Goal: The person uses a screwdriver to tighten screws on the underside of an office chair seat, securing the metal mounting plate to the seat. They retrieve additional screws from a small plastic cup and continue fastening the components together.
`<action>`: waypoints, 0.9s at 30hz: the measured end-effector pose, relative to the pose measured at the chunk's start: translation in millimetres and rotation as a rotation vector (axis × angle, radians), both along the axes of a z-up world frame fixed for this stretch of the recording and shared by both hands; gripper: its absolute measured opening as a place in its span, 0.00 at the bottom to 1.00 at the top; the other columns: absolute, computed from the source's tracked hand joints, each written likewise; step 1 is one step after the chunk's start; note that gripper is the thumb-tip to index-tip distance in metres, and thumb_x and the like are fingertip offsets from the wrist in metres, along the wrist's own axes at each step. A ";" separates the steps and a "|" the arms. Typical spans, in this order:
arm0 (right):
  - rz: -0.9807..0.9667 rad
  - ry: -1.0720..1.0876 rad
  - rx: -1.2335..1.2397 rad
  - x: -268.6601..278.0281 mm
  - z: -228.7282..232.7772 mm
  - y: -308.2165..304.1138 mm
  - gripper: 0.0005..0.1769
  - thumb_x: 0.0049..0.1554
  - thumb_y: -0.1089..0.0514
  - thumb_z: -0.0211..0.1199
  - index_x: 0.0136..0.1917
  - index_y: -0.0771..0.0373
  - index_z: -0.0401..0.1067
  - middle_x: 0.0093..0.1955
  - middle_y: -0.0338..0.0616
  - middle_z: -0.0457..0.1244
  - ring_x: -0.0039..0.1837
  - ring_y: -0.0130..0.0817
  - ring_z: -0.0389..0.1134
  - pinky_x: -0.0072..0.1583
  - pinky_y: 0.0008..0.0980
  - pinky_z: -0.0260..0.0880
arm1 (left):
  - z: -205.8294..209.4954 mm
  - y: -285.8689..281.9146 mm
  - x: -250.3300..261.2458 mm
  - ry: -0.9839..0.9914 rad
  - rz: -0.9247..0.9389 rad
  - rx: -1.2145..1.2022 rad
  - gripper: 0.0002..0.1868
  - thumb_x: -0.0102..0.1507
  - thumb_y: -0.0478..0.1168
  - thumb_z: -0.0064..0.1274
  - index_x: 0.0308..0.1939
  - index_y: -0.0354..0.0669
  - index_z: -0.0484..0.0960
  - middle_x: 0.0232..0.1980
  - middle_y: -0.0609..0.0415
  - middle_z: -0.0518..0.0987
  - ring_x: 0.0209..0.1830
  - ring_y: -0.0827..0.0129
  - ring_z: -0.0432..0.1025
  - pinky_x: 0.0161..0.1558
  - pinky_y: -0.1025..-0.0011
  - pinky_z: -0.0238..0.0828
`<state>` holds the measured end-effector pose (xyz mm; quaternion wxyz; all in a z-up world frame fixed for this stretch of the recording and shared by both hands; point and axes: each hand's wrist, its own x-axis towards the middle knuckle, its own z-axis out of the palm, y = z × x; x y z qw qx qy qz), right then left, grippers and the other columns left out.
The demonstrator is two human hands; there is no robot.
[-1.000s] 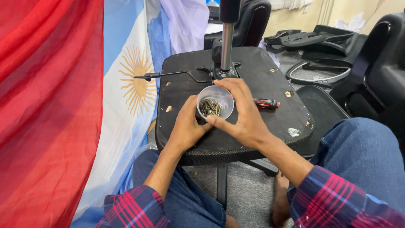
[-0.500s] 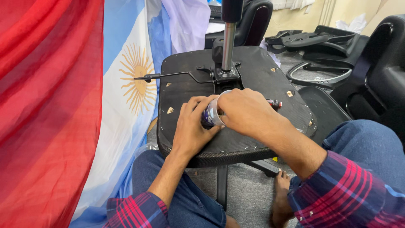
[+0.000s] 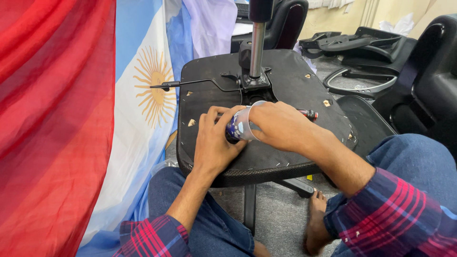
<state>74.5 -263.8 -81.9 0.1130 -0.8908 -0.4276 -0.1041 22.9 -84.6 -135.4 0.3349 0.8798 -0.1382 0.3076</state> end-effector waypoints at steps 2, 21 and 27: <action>0.023 0.018 -0.008 3.8 1.6 -0.5 0.12 0.48 0.57 0.67 0.45 0.66 0.75 0.44 0.57 0.68 0.50 0.59 0.70 0.51 0.55 0.70 | 0.7 0.3 -1.0 0.021 0.021 0.010 0.39 0.45 0.37 0.72 0.61 0.58 0.79 0.54 0.55 0.73 0.53 0.56 0.67 0.56 0.60 0.70; -0.122 0.159 0.289 2.2 -13.0 7.9 0.13 0.48 0.57 0.67 0.46 0.63 0.80 0.44 0.57 0.70 0.49 0.55 0.71 0.53 0.48 0.71 | 1.6 0.1 -1.7 0.013 0.065 -0.004 0.40 0.44 0.34 0.70 0.61 0.58 0.79 0.54 0.56 0.72 0.54 0.57 0.66 0.56 0.60 0.70; 0.015 -0.051 0.274 4.9 -15.7 8.3 0.11 0.47 0.58 0.69 0.42 0.66 0.79 0.43 0.58 0.70 0.48 0.58 0.71 0.51 0.52 0.70 | 0.1 -0.7 -1.4 0.042 0.098 -0.015 0.40 0.43 0.35 0.71 0.60 0.59 0.79 0.54 0.55 0.71 0.54 0.56 0.66 0.55 0.60 0.70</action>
